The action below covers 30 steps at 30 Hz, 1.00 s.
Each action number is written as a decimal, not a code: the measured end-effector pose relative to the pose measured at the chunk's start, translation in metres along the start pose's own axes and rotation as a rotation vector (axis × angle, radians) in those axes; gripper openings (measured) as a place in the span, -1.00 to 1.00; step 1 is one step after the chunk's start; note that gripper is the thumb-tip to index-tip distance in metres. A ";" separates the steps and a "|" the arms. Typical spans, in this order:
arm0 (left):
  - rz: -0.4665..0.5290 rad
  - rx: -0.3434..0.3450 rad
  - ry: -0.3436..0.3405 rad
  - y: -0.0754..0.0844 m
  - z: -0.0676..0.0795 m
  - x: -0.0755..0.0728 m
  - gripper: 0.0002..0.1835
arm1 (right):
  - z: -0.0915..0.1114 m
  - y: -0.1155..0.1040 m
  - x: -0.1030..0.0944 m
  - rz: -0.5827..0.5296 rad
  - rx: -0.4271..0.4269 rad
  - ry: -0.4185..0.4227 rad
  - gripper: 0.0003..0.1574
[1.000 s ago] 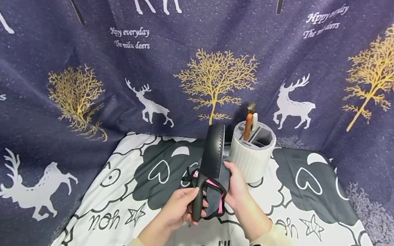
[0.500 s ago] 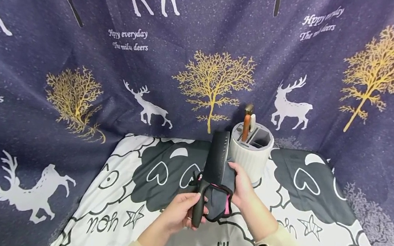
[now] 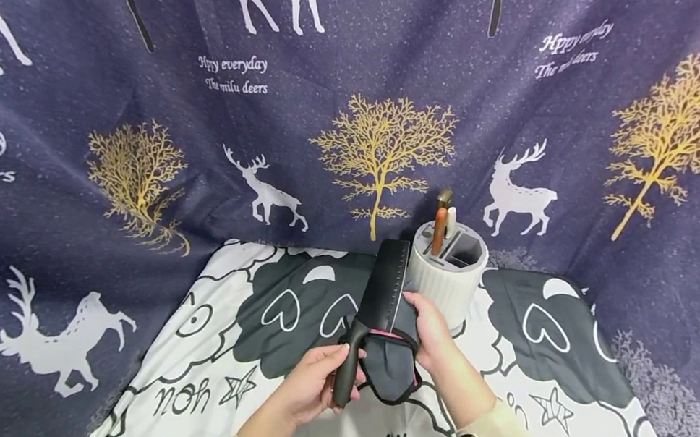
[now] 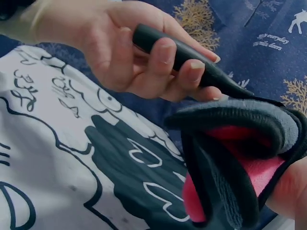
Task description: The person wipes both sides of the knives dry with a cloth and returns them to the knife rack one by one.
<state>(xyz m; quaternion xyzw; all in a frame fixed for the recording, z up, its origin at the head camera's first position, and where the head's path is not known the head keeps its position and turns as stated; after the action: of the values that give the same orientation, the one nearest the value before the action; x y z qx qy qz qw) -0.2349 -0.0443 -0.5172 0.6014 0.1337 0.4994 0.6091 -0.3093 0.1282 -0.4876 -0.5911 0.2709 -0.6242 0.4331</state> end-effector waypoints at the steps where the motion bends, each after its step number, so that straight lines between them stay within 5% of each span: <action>1: -0.001 0.005 -0.003 0.001 0.001 0.000 -0.56 | -0.001 0.000 0.000 0.004 -0.002 -0.003 -0.59; 9: -0.004 -0.069 -0.106 -0.008 0.007 0.011 -0.67 | -0.012 -0.021 -0.012 -0.172 -0.045 0.011 -0.52; 19: 0.028 -0.108 -0.149 -0.015 0.013 0.015 -0.42 | -0.019 -0.047 -0.016 -0.249 -0.053 -0.016 -0.55; 30: 0.104 -0.047 -0.400 -0.016 0.020 0.033 -0.62 | -0.025 -0.063 -0.021 -0.260 -0.097 -0.001 -0.63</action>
<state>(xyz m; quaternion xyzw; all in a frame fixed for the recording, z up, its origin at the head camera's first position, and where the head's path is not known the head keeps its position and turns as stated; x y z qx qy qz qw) -0.1975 -0.0271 -0.5120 0.6805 -0.0328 0.4036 0.6107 -0.3491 0.1722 -0.4486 -0.6418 0.2218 -0.6609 0.3195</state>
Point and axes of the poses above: each hand's wrist, its own z-axis away from the middle knuckle, its own x-axis out of the palm, y = z × x, the point moved 7 cm from there along -z, towards the middle knuckle, and after that the axes turned 7 degrees about -x, right-handed, at the moved point
